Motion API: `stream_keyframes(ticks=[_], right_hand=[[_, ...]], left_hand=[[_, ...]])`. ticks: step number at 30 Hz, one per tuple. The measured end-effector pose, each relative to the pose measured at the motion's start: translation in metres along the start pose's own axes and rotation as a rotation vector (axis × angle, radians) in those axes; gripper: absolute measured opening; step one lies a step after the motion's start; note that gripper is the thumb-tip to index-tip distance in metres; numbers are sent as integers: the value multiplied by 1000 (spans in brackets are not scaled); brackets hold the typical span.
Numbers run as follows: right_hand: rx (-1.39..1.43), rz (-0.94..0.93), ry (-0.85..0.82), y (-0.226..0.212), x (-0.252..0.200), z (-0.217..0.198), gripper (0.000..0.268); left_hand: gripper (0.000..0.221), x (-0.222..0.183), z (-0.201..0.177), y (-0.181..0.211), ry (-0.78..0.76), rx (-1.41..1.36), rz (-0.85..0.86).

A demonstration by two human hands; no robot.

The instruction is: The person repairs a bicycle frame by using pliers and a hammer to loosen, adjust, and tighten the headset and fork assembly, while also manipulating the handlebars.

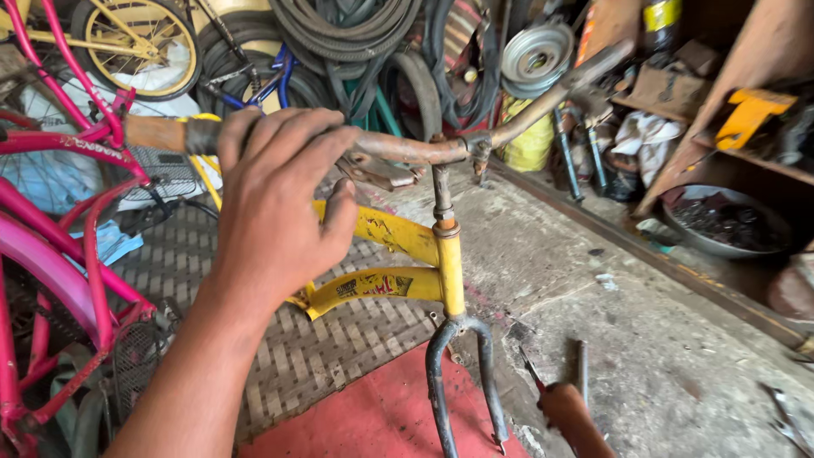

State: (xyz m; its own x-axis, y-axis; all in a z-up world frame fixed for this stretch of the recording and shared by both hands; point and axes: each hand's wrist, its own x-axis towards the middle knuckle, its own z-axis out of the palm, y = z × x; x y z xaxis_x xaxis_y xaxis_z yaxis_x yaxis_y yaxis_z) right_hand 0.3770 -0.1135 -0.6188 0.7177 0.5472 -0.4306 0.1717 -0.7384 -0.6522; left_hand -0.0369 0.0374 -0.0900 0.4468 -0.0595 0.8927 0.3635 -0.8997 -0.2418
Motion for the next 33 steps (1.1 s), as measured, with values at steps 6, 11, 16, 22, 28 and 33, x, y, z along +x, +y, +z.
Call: stream_keyframes(ticks=[6, 11, 16, 22, 28, 33], right_hand=[[-312, -259, 209, -19, 6, 12, 37], [615, -394, -30, -175, -68, -25, 60], [702, -768, -92, -279, -148, -44, 56], [661, -769, -62, -297, -158, -43, 50], [821, -712, -246, -277, -135, -15, 49], [892, -715, -414, -259, -109, 6, 61]], left_hand=[[41, -52, 26, 32, 229, -121, -271], [36, -91, 116, 27, -75, -462, -440], [41, -102, 200, 23, -244, -720, -600], [42, -92, 234, 26, -370, -1216, -842], [33, -96, 212, 19, -390, -1225, -891], [36, -103, 197, 15, -408, -1140, -852]])
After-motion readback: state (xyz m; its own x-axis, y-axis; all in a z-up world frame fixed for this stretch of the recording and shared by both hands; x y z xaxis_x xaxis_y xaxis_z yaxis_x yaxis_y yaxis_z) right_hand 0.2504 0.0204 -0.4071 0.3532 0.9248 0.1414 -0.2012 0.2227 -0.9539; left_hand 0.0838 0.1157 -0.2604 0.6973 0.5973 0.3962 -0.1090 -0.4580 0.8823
